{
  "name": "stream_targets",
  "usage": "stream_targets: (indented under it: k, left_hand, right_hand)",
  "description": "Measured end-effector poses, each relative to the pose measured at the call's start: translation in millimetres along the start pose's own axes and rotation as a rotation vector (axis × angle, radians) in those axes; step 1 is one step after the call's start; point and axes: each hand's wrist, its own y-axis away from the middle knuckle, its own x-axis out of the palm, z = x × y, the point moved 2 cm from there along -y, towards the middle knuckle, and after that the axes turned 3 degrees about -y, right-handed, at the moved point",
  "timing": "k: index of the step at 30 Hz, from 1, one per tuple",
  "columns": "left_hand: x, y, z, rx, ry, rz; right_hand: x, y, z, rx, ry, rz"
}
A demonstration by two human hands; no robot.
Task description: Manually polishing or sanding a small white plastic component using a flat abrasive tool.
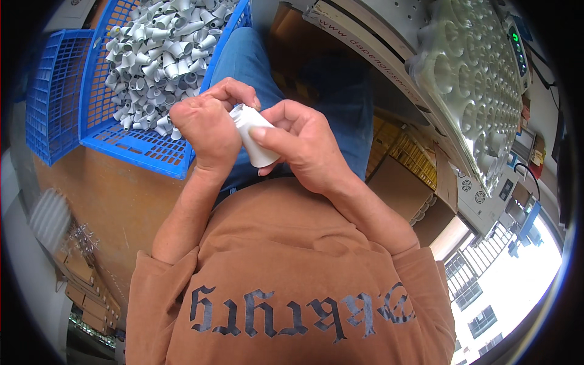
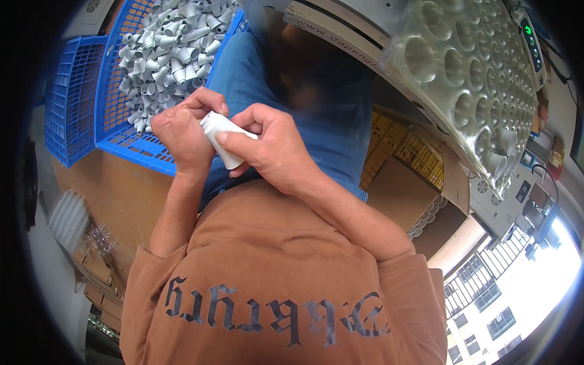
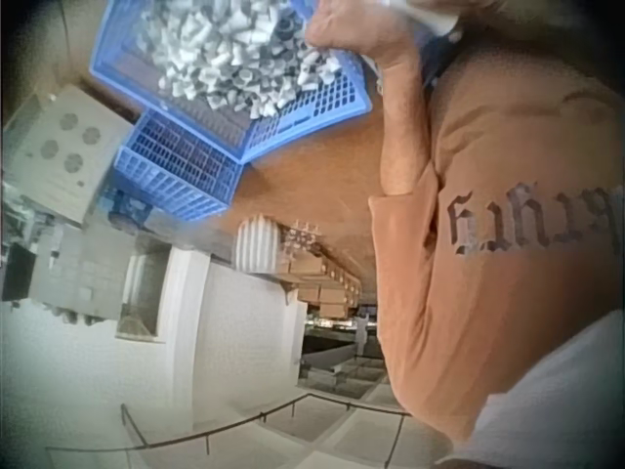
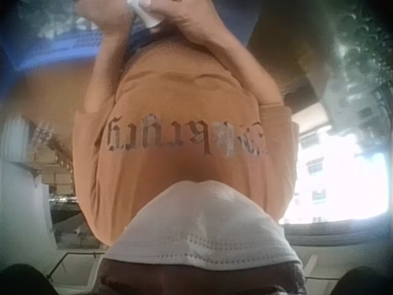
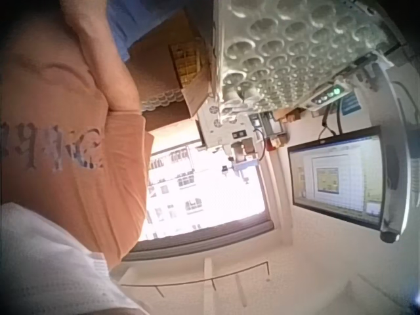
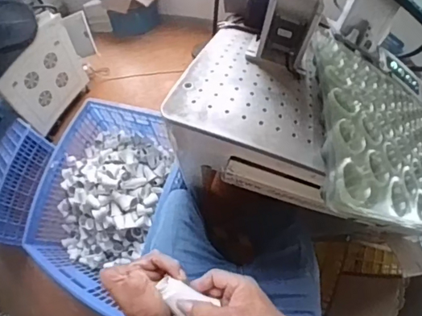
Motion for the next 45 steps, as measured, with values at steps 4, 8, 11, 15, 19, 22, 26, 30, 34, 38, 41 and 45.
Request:
stream_targets:
  k: [4,8,11,15,19,22,26,30,34,38,41,45]
  left_hand:
    - [-6.2,-5.1,1.9,-0.043,-0.008,0.037]
    - [-10.1,-5.9,7.4,-0.191,0.317,0.129]
    - [-12.0,-3.6,7.3,-0.297,0.314,0.265]
    - [-7.9,-2.7,3.8,-0.213,0.189,0.267]
    - [0.2,-0.9,3.2,-0.123,0.405,0.046]
    - [-0.5,-1.0,2.7,-0.179,0.423,0.053]
    - [-3.6,0.6,3.2,-0.259,0.446,0.067]
    - [0.5,5.2,5.1,-0.231,0.307,0.068]
    - [1.4,2.6,8.1,-0.251,0.304,0.032]
    - [-1.4,3.9,9.6,-0.279,0.326,0.031]
    - [-2.3,6.5,9.5,-0.214,0.236,0.044]
    - [-0.8,7.8,9.8,-0.186,0.232,0.034]
  right_hand:
    - [-3.9,-3.5,-3.8,0.030,-0.217,0.090]
    - [-9.0,-11.6,-7.0,0.173,-0.592,0.341]
    - [-12.2,-14.3,-10.3,0.181,-0.621,0.392]
    - [-13.8,-13.5,-15.0,0.198,-0.586,0.277]
    - [-11.0,-9.8,-12.7,0.105,-0.476,0.236]
    - [-8.4,-7.4,-9.1,0.055,-0.382,0.204]
    - [-4.0,-4.6,-5.6,-0.004,-0.266,0.152]
    - [-0.3,-2.1,-4.0,-0.021,-0.026,0.086]
    - [0.6,0.3,-2.9,-0.016,0.058,0.024]
    - [1.7,2.8,-2.2,-0.042,-0.067,0.052]
    - [1.5,2.8,-2.9,-0.060,-0.020,0.023]
    - [2.7,1.9,-3.6,-0.094,-0.020,0.023]
